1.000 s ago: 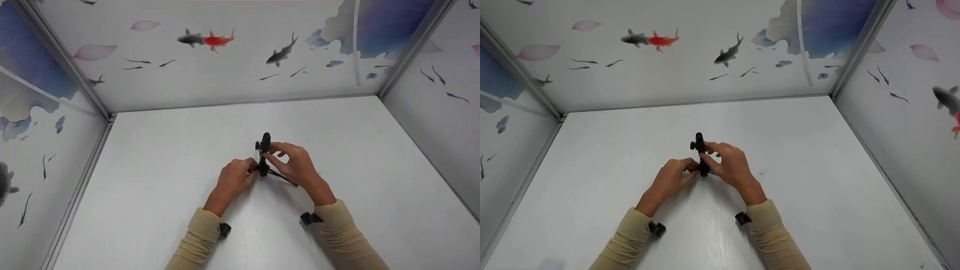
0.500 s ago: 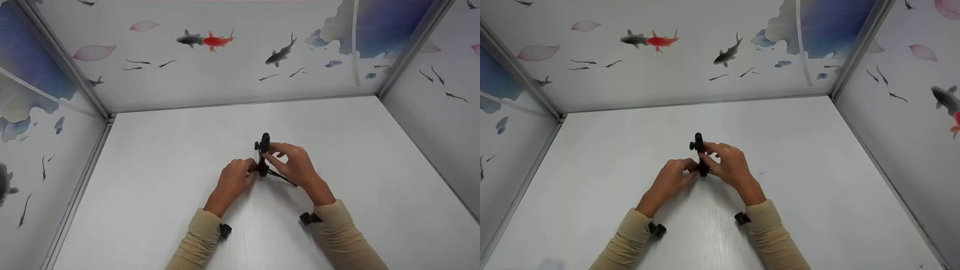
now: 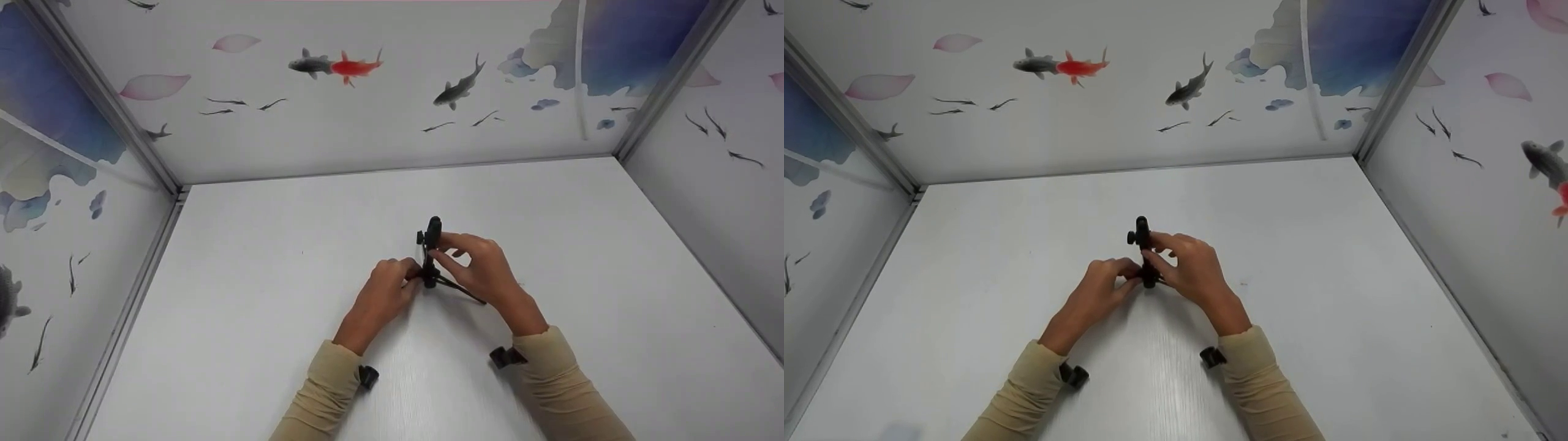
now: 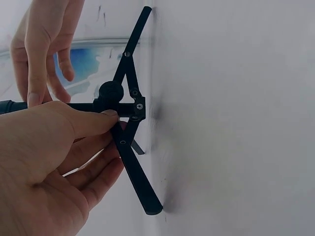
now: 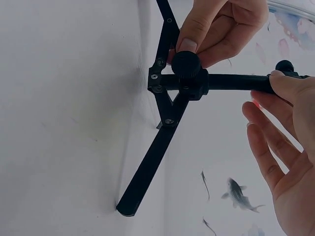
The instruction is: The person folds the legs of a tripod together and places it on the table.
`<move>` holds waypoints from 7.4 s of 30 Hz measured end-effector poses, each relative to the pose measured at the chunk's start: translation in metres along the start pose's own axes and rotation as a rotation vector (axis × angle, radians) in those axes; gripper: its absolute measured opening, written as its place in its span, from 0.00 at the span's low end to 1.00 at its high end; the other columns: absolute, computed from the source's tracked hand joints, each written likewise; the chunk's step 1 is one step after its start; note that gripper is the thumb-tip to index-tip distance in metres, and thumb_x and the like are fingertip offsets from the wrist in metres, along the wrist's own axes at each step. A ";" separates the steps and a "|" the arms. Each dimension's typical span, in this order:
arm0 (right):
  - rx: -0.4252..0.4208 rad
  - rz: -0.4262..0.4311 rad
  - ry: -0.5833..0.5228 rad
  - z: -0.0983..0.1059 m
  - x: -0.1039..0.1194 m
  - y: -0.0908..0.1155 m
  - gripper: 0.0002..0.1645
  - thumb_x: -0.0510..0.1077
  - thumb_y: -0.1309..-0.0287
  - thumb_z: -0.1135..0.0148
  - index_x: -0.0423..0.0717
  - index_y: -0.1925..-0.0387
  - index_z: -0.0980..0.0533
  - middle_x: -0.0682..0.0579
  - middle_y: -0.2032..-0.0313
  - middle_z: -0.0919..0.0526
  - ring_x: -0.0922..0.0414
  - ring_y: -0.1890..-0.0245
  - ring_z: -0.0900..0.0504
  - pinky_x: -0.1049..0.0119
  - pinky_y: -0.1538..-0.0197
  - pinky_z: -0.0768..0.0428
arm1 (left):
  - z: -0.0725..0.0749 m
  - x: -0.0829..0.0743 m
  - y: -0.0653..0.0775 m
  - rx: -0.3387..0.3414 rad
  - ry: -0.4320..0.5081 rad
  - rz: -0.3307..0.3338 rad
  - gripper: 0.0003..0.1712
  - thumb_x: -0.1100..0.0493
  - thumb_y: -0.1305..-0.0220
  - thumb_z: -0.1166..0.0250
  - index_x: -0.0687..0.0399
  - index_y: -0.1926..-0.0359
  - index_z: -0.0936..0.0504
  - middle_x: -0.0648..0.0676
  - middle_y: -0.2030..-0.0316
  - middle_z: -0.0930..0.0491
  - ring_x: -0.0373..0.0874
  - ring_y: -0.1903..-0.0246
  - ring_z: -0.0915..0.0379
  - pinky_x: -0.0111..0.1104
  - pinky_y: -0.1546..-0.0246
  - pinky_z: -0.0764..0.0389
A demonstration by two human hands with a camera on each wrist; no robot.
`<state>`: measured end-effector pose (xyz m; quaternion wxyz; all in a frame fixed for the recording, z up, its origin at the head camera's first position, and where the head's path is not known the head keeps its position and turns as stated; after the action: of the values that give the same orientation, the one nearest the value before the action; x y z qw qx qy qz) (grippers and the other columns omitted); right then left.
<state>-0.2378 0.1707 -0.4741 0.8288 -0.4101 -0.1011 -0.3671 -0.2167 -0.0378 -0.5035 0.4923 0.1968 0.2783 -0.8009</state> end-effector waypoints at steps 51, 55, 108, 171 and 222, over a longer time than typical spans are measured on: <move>-0.015 0.015 -0.018 0.003 0.001 0.000 0.17 0.42 0.33 0.24 0.49 0.44 0.12 0.54 0.56 0.05 0.57 0.58 0.06 0.60 0.60 0.09 | 0.001 -0.002 -0.001 -0.047 0.075 0.004 0.09 0.65 0.31 0.28 0.60 0.51 0.08 0.53 0.61 0.05 0.41 0.57 0.08 0.39 0.50 0.12; -0.002 0.008 -0.010 0.003 0.000 0.000 0.17 0.42 0.32 0.24 0.48 0.43 0.12 0.53 0.56 0.05 0.57 0.58 0.06 0.60 0.59 0.09 | 0.001 -0.001 -0.001 -0.073 0.088 -0.022 0.09 0.65 0.30 0.28 0.60 0.51 0.08 0.53 0.60 0.05 0.41 0.57 0.08 0.40 0.48 0.11; 0.001 -0.003 -0.015 0.004 -0.001 0.000 0.17 0.43 0.31 0.25 0.48 0.43 0.12 0.53 0.57 0.05 0.58 0.57 0.07 0.60 0.58 0.10 | 0.005 -0.003 0.000 -0.184 0.088 -0.108 0.06 0.64 0.32 0.27 0.55 0.55 0.07 0.49 0.63 0.06 0.39 0.61 0.10 0.39 0.52 0.13; -0.021 0.033 -0.046 0.004 -0.001 0.000 0.18 0.41 0.32 0.25 0.48 0.43 0.13 0.54 0.56 0.05 0.57 0.57 0.06 0.59 0.59 0.09 | 0.005 -0.005 0.000 -0.291 0.129 -0.147 0.07 0.64 0.32 0.26 0.55 0.55 0.07 0.50 0.62 0.06 0.39 0.60 0.10 0.37 0.54 0.11; -0.054 0.033 -0.048 0.007 0.001 -0.001 0.17 0.40 0.33 0.25 0.48 0.44 0.12 0.53 0.56 0.06 0.56 0.57 0.07 0.60 0.60 0.10 | 0.006 -0.007 0.000 -0.325 0.166 -0.139 0.07 0.64 0.34 0.26 0.56 0.56 0.08 0.50 0.62 0.06 0.39 0.59 0.09 0.37 0.50 0.11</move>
<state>-0.2369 0.1748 -0.4689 0.8207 -0.4424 -0.1043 -0.3462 -0.2144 -0.0371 -0.4943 0.4364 0.1600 0.4566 -0.7586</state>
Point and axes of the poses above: each hand's wrist, its own y-axis away from the middle knuckle, its own z-axis out of the back of the hand, x = y × z, the point moved 1 cm from there along -y, towards the middle knuckle
